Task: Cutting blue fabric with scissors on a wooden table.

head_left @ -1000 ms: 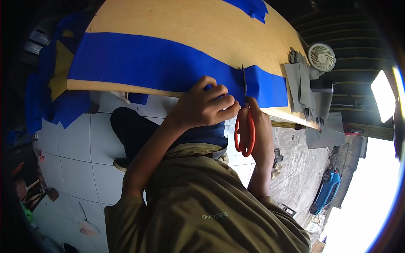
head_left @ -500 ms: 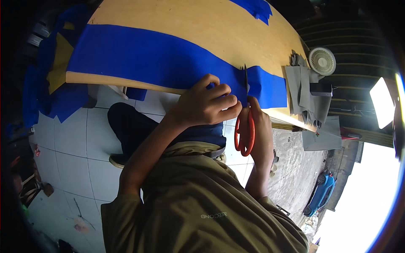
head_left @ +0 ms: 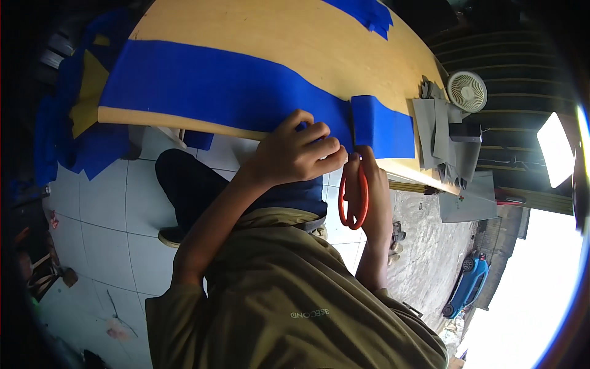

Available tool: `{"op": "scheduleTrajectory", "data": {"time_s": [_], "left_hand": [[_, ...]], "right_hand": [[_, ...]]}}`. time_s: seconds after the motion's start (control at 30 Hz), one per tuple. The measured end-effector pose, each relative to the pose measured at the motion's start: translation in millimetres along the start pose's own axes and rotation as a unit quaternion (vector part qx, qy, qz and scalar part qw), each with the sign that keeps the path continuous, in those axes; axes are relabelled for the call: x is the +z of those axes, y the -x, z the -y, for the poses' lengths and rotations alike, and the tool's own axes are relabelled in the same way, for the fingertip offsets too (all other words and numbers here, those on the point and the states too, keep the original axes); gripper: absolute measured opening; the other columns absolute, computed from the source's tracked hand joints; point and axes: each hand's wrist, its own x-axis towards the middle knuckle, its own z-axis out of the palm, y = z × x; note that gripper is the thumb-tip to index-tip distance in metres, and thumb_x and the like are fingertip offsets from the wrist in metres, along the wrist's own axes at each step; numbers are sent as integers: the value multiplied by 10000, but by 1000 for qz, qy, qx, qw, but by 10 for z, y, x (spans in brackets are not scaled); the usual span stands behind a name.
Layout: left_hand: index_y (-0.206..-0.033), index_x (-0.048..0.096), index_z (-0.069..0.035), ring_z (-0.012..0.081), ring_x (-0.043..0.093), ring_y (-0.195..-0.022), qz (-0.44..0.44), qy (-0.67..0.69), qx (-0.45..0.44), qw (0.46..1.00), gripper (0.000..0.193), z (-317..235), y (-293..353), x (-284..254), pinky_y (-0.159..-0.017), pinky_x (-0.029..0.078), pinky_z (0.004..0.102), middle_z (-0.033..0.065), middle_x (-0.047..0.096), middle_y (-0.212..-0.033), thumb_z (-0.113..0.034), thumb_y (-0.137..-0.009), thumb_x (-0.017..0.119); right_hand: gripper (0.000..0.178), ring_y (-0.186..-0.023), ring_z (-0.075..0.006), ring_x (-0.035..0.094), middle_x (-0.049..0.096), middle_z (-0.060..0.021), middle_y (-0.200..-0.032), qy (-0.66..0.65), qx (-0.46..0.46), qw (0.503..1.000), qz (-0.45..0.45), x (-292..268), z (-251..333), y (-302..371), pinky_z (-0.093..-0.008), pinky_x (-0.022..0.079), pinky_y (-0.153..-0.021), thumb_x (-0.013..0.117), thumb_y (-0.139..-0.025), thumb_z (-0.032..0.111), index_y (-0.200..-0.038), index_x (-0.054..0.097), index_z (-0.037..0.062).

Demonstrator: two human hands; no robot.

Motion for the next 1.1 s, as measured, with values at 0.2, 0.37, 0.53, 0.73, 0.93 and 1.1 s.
{"op": "scheduleTrajectory", "data": {"time_s": [0.2,0.37,0.53,0.73,0.93,1.1], "left_hand": [[-869,691,-144,139,594,-833,35,-26,-40,998,171,-7,-19,-5,-763,454,362,-46,590,-838,-140,-730,790],[-864,689,-130,173,592,-821,77,-42,-82,993,163,-12,-116,-7,-761,445,379,-32,597,-847,-139,-736,790],[-910,690,-114,208,579,-904,141,-44,-175,973,127,-63,-247,-68,-786,435,397,-2,606,-923,-124,-794,739],[-962,696,-103,222,572,-917,162,-89,-196,963,162,-56,-273,-65,-780,443,411,4,599,-973,-95,-803,721],[-1002,696,-83,229,571,-951,196,-71,-194,959,174,-42,-347,-54,-805,448,407,18,599,-1011,-73,-829,692],[-1039,700,-75,244,569,-994,256,-34,-181,949,174,-26,-471,-90,-857,436,404,42,615,-1041,-63,-876,642]], "right_hand": [[302,-484,-246,607,591,-129,-594,-185,82,979,8,-207,37,227,-365,455,-488,430,-1073,230,-1200,561,-11],[774,-562,-143,590,592,-74,-687,-362,33,928,-84,-411,-226,366,-267,468,-546,435,-1007,641,-1270,551,-78],[871,-616,-202,595,586,-126,-939,-634,25,761,-138,-371,-657,322,-317,494,-534,617,-914,647,-1470,361,27],[924,-543,-107,516,569,-94,-814,-947,6,320,17,-379,-867,298,-232,474,-484,574,-949,639,-1574,246,43],[756,-444,-129,598,587,-62,-624,-982,-80,121,120,-302,-979,358,-234,547,-417,513,-1030,516,-1613,171,178],[739,-554,-212,681,658,-149,-690,-949,-173,173,202,-327,-1180,322,-302,619,-494,792,-884,368,-1281,507,-186]]}}
